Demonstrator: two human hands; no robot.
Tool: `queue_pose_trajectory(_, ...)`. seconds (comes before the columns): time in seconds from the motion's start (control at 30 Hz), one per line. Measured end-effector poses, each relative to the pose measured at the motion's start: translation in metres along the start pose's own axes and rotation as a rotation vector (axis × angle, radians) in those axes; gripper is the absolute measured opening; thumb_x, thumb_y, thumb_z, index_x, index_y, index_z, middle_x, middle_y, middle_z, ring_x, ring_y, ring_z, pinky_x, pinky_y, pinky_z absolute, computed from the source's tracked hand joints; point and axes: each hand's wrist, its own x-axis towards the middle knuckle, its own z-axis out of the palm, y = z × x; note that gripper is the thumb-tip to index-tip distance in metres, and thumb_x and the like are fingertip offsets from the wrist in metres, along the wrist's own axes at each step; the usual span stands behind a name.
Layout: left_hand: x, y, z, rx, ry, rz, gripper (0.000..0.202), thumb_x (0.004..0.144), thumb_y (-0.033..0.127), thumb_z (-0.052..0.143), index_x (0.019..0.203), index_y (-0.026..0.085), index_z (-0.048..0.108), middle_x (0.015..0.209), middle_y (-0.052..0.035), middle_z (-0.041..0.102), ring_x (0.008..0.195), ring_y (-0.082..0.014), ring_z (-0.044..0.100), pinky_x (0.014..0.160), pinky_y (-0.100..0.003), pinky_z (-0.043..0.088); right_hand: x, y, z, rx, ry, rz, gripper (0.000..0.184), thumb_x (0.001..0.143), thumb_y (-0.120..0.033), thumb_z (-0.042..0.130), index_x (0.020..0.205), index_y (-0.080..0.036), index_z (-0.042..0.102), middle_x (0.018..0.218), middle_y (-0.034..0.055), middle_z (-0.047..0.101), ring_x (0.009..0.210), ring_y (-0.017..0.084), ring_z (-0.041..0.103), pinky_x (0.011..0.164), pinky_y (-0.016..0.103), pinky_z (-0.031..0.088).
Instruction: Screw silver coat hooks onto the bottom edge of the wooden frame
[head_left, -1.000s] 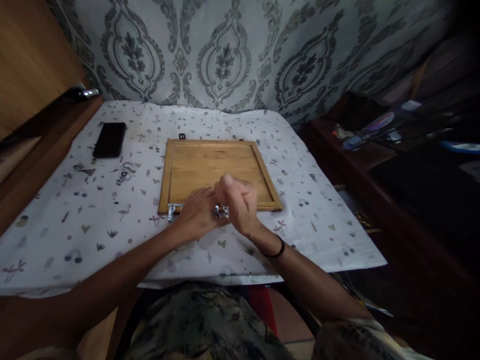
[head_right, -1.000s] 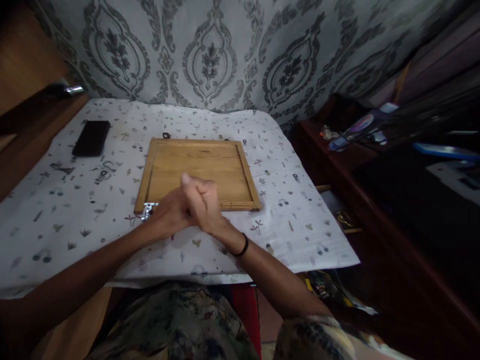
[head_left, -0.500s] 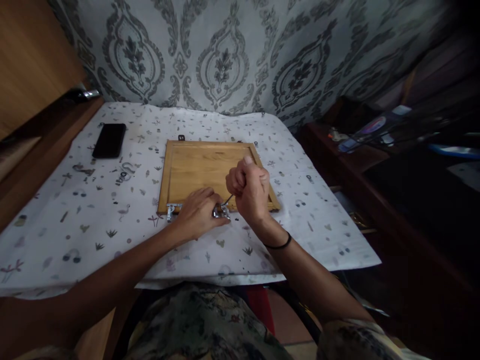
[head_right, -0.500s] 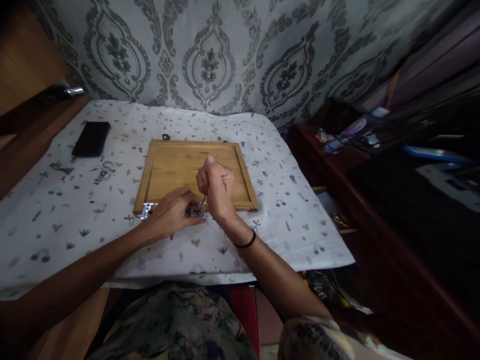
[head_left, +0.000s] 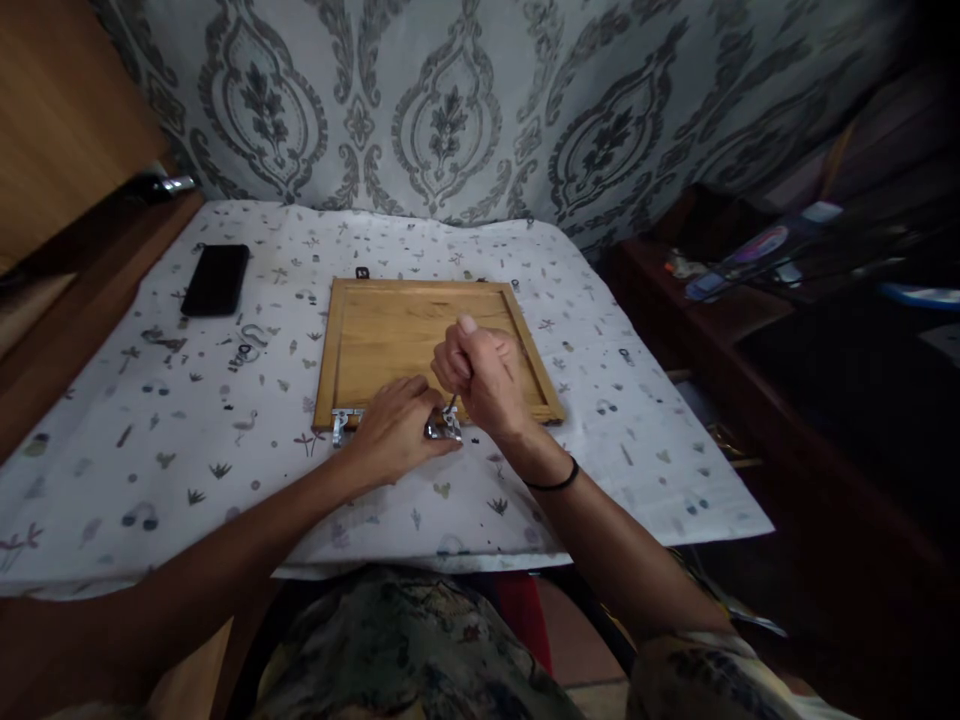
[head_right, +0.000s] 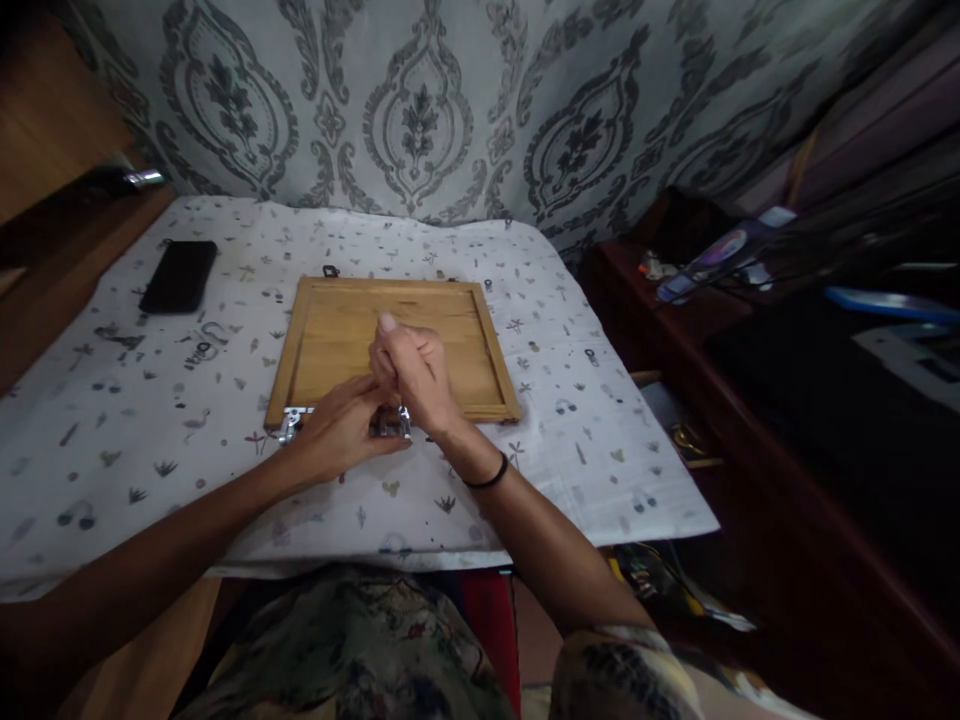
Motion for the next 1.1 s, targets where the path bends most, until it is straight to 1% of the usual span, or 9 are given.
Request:
queue_pose_trajectory(0.27,-0.001,0.001,-0.001,-0.008,0.0,-0.025,0.037,0.08,0.043,0.086,0.102,0.017,0.07,0.104,-0.0087,0.069,0.104,-0.0305,0.065,0.09,-0.043,0.053,-0.005,0.007,0.007,-0.06,0.453,-0.193,0.065,0.099,-0.06,0.058,0.054,-0.024,0.028,0.049,-0.0079,0.019,0.042,0.008,0.016,0.04,0.029,0.013)
queue_pose_trajectory(0.37,-0.001,0.001,-0.001,-0.01,0.0,-0.027,0.036,0.083,0.045,0.083,0.101,0.017,0.071,0.102,-0.0087,0.07,0.102,-0.0306,0.065,0.089,-0.044,0.052,-0.012,0.009,0.011,-0.11,0.524,-0.254,0.063,0.102,-0.055,0.055,0.055,-0.023,0.028,0.051,-0.0069,0.02,0.043,0.009,0.02,0.042,0.03,0.015)
queue_pose_trajectory(0.53,0.0,0.005,-0.005,-0.007,-0.025,-0.046,0.037,0.08,0.041,0.087,0.103,0.016,0.071,0.104,-0.0086,0.069,0.104,-0.0314,0.066,0.09,-0.045,0.053,-0.013,0.003,-0.007,0.02,0.264,-0.085,0.054,0.098,-0.059,0.058,0.06,-0.023,0.049,0.051,-0.0065,0.032,0.045,0.009,0.028,0.043,0.027,0.023)
queue_pose_trajectory(0.67,0.0,0.006,-0.006,0.0,-0.043,-0.066,0.036,0.08,0.042,0.086,0.103,0.017,0.072,0.105,-0.0088,0.068,0.104,-0.0317,0.066,0.092,-0.045,0.053,-0.004,-0.007,-0.032,-0.009,0.017,-0.002,0.035,0.092,-0.051,0.069,0.077,-0.02,0.076,0.064,-0.001,0.059,0.059,0.011,0.052,0.058,0.026,0.044)
queue_pose_trajectory(0.77,0.0,0.005,-0.005,-0.001,-0.027,-0.057,0.036,0.08,0.042,0.086,0.101,0.017,0.072,0.107,-0.0092,0.069,0.107,-0.0318,0.066,0.095,-0.046,0.053,0.003,-0.011,-0.043,-0.029,-0.122,0.01,0.035,0.085,-0.048,0.078,0.066,-0.019,0.075,0.091,0.0052,0.075,0.082,0.015,0.066,0.078,0.028,0.054)
queue_pose_trajectory(0.83,0.0,0.003,-0.003,-0.007,-0.02,-0.045,0.037,0.08,0.042,0.086,0.104,0.018,0.071,0.109,-0.0094,0.07,0.108,-0.0318,0.066,0.095,-0.046,0.054,0.008,-0.011,-0.045,0.047,-0.241,0.072,0.041,0.084,-0.047,0.079,0.057,-0.019,0.065,0.088,0.0056,0.077,0.076,0.015,0.069,0.073,0.029,0.056)
queue_pose_trajectory(0.9,0.001,0.001,-0.002,-0.008,-0.019,-0.03,0.038,0.081,0.042,0.086,0.107,0.018,0.07,0.112,-0.0097,0.07,0.109,-0.0319,0.066,0.095,-0.046,0.053,0.011,-0.008,-0.043,0.148,-0.355,0.143,0.048,0.087,-0.047,0.076,0.054,-0.02,0.054,0.061,0.0012,0.068,0.05,0.011,0.058,0.053,0.025,0.048)
queue_pose_trajectory(0.97,0.001,0.0,-0.001,-0.002,-0.022,-0.018,0.039,0.081,0.043,0.085,0.107,0.018,0.07,0.113,-0.01,0.07,0.11,-0.0319,0.065,0.096,-0.046,0.053,0.013,-0.005,-0.039,0.219,-0.392,0.171,0.052,0.09,-0.046,0.072,0.053,-0.021,0.046,0.04,-0.0069,0.045,0.034,0.006,0.034,0.04,0.02,0.033)
queue_pose_trajectory(1.1,0.001,0.0,-0.001,-0.004,-0.026,-0.014,0.038,0.082,0.044,0.084,0.106,0.018,0.069,0.112,-0.0099,0.07,0.109,-0.0314,0.064,0.095,-0.045,0.052,0.007,-0.004,-0.024,0.195,-0.225,0.129,0.063,0.091,-0.052,0.069,0.05,-0.021,0.034,0.04,-0.0109,0.023,0.036,0.003,0.015,0.038,0.02,0.021)
